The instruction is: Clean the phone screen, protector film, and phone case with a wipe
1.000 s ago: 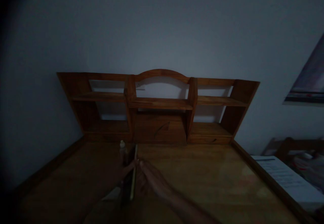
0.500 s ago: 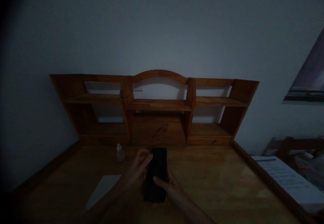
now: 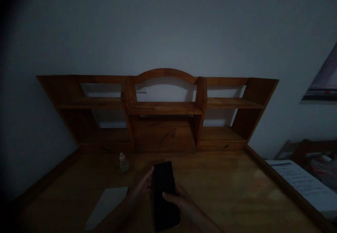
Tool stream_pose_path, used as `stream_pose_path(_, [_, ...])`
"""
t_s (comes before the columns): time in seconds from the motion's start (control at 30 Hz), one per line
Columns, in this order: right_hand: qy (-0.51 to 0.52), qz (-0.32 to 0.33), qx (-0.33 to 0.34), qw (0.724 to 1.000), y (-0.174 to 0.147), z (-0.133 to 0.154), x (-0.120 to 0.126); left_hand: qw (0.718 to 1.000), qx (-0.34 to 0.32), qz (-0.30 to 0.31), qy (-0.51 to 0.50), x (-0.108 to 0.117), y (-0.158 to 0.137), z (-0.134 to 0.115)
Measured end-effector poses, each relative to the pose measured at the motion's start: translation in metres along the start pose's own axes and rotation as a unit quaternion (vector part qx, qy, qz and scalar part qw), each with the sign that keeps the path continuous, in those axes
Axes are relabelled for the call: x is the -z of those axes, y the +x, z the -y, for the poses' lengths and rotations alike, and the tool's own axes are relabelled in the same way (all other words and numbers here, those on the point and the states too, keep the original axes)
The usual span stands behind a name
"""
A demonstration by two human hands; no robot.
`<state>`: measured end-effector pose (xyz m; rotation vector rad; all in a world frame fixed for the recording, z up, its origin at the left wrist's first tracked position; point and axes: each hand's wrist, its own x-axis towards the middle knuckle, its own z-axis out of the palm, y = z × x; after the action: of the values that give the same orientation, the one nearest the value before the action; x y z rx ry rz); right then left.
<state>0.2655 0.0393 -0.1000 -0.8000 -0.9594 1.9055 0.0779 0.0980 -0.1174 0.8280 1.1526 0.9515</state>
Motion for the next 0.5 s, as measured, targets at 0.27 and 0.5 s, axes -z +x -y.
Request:
stream_pose_path(0.27, [0.023, -0.01, -0.019, 1.0, 0.002, -0.002, 0.0011, 0.997, 0.021, 0.065, -0.024, 0.0041, 0.0085, 0.0005])
stream_pose_path(0.5, [-0.053, 0.009, -0.002, 0.999, 0.0, 0.001, 0.0029, 0.998, 0.008, 0.06, -0.023, 0.0001, 0.0021, -0.0038])
